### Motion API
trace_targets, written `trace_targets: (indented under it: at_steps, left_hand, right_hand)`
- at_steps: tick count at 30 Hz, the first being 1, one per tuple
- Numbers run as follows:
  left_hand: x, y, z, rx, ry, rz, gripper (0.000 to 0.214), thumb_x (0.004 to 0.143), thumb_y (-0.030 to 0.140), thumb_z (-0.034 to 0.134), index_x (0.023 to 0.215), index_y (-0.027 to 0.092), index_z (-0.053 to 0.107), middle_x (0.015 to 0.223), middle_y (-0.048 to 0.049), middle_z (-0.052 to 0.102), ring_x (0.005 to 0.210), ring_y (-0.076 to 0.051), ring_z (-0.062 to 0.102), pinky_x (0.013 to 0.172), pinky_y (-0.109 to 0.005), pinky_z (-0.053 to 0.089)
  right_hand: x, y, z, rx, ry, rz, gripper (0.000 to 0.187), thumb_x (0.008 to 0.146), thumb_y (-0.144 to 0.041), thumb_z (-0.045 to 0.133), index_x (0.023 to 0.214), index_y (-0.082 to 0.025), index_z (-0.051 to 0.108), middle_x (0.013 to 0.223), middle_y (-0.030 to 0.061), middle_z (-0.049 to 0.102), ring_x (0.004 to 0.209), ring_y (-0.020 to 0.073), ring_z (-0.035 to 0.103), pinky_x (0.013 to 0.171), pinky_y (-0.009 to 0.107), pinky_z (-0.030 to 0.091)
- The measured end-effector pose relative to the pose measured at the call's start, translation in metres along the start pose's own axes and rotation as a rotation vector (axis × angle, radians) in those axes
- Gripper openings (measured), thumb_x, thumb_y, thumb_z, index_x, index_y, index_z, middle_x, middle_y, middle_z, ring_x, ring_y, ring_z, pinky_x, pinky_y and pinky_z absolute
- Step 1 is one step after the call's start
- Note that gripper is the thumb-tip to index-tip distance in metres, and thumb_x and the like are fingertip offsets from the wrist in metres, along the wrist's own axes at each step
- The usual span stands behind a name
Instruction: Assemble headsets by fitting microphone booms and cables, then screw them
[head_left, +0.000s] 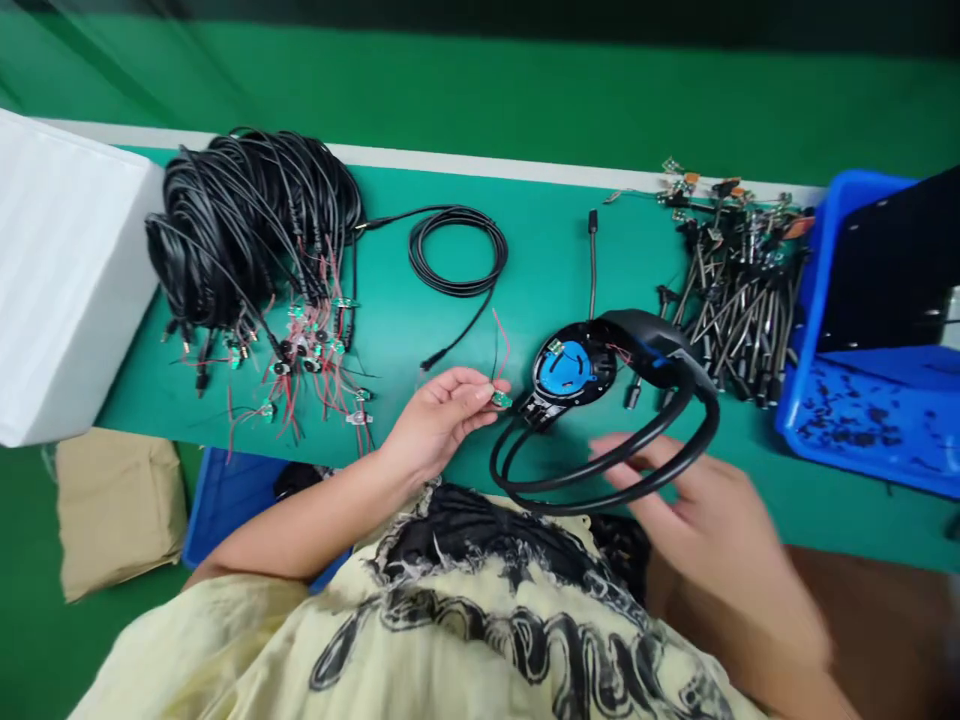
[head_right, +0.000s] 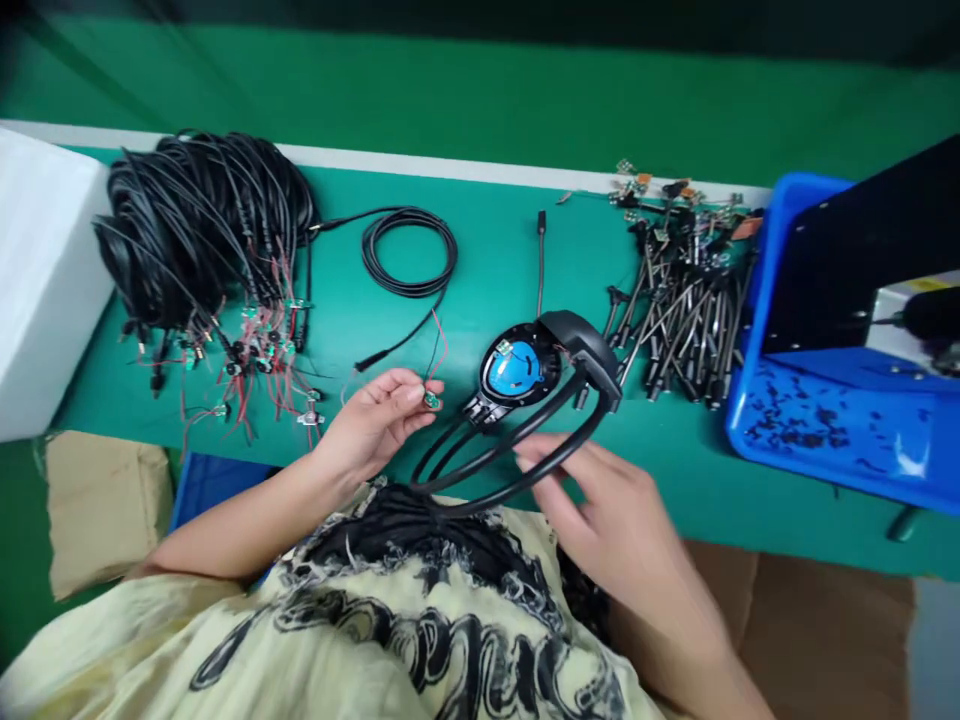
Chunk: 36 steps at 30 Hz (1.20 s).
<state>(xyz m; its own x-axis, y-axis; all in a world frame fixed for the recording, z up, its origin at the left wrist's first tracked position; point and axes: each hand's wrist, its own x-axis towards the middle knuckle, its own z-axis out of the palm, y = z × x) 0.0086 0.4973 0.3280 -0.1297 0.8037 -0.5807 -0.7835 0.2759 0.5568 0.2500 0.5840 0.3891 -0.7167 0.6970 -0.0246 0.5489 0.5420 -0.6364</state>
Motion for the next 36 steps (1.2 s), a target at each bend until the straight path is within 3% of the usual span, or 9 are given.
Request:
trace_targets:
  at_steps: [4, 10, 15, 17, 21, 24, 28, 32, 36]
  left_hand:
    - [0.006, -0.012, 0.019, 0.003, -0.01, 0.062, 0.024, 0.071, 0.024, 0.081, 0.082, 0.016, 0.061, 0.086, 0.0002, 0.073, 0.069, -0.006, 0.066, 0.065, -0.013, 0.054]
    - [0.0, -0.021, 0.009, 0.181, 0.037, 0.219, 0.024, 0.07, 0.03, 0.081, 0.079, 0.018, 0.062, 0.079, 0.0028, 0.067, 0.072, -0.006, 0.063, 0.072, -0.017, 0.052]
    - [-0.042, 0.029, -0.028, 0.959, -0.246, 0.044, 0.027, 0.081, 0.038, 0.07, 0.101, 0.02, 0.067, 0.095, -0.0044, 0.072, 0.084, -0.014, 0.068, 0.075, -0.025, 0.055]
    - [-0.046, 0.064, -0.036, 1.382, -0.22, 0.179, 0.018, 0.087, 0.036, 0.062, 0.096, 0.022, 0.07, 0.09, -0.0033, 0.073, 0.081, -0.015, 0.068, 0.075, -0.027, 0.055]
    - [0.014, 0.123, -0.032, 1.872, -0.05, 0.789, 0.032, 0.093, 0.027, 0.048, 0.122, 0.021, 0.061, 0.125, -0.0093, 0.063, 0.121, -0.026, 0.056, 0.103, -0.043, 0.043]
    - [0.094, 0.141, -0.018, 1.924, -0.19, 0.888, 0.04, 0.09, 0.024, 0.051, 0.129, 0.02, 0.055, 0.141, -0.0077, 0.048, 0.14, -0.03, 0.034, 0.113, -0.053, 0.028]
    - [0.161, 0.14, 0.008, 2.053, -0.399, 0.869, 0.026, 0.086, 0.02, 0.054, 0.11, 0.018, 0.065, 0.118, -0.0076, 0.061, 0.128, -0.031, 0.048, 0.105, -0.055, 0.035]
    - [0.15, 0.149, 0.021, 2.154, -0.143, 0.878, 0.021, 0.085, 0.018, 0.053, 0.102, 0.013, 0.066, 0.091, -0.0108, 0.064, 0.098, -0.031, 0.063, 0.086, -0.047, 0.048]
    - [0.099, 0.168, 0.0, 2.017, 0.238, 0.944, 0.04, 0.082, 0.021, 0.056, 0.122, 0.016, 0.056, 0.076, -0.005, 0.062, 0.075, -0.023, 0.063, 0.08, -0.038, 0.049]
  right_hand:
    - [0.04, -0.002, 0.062, 0.179, 0.09, -0.06, 0.027, 0.085, -0.029, 0.065, 0.11, -0.023, 0.058, 0.095, 0.0023, 0.068, 0.081, 0.0148, 0.066, 0.074, 0.028, 0.057]
    - [0.071, -0.014, 0.068, 0.179, 0.1, -0.264, 0.009, 0.088, -0.021, 0.062, 0.096, -0.018, 0.061, 0.092, 0.0041, 0.069, 0.087, 0.0139, 0.067, 0.077, 0.026, 0.056]
    - [0.067, -0.009, 0.059, 0.208, 0.066, -0.212, 0.005, 0.089, -0.018, 0.058, 0.092, -0.021, 0.061, 0.096, 0.0036, 0.07, 0.089, 0.0139, 0.068, 0.078, 0.027, 0.057]
    - [0.064, -0.008, 0.055, 0.216, 0.074, -0.199, 0.004, 0.086, -0.018, 0.062, 0.087, -0.021, 0.059, 0.096, 0.0029, 0.07, 0.088, 0.0137, 0.069, 0.077, 0.027, 0.057]
    - [0.061, -0.013, 0.051, 0.263, 0.05, -0.236, 0.01, 0.083, -0.017, 0.065, 0.084, -0.021, 0.057, 0.095, 0.0018, 0.072, 0.084, 0.0131, 0.07, 0.073, 0.025, 0.058]
    - [0.06, -0.018, 0.053, 0.295, 0.027, -0.27, 0.012, 0.082, -0.016, 0.066, 0.087, -0.021, 0.056, 0.095, 0.002, 0.072, 0.086, 0.0129, 0.07, 0.076, 0.026, 0.059]
    - [0.056, -0.023, 0.055, 0.308, 0.016, -0.251, 0.013, 0.083, -0.015, 0.065, 0.087, -0.022, 0.055, 0.093, 0.0016, 0.071, 0.085, 0.013, 0.07, 0.076, 0.026, 0.059]
    - [0.057, -0.025, 0.05, 0.301, 0.081, -0.195, 0.013, 0.083, -0.013, 0.064, 0.087, -0.023, 0.056, 0.09, 0.001, 0.071, 0.081, 0.0124, 0.07, 0.073, 0.026, 0.06]
    - [0.069, -0.019, 0.049, 0.277, 0.217, -0.088, 0.01, 0.083, -0.016, 0.065, 0.082, -0.021, 0.057, 0.087, 0.0016, 0.071, 0.079, 0.0127, 0.07, 0.073, 0.025, 0.06]
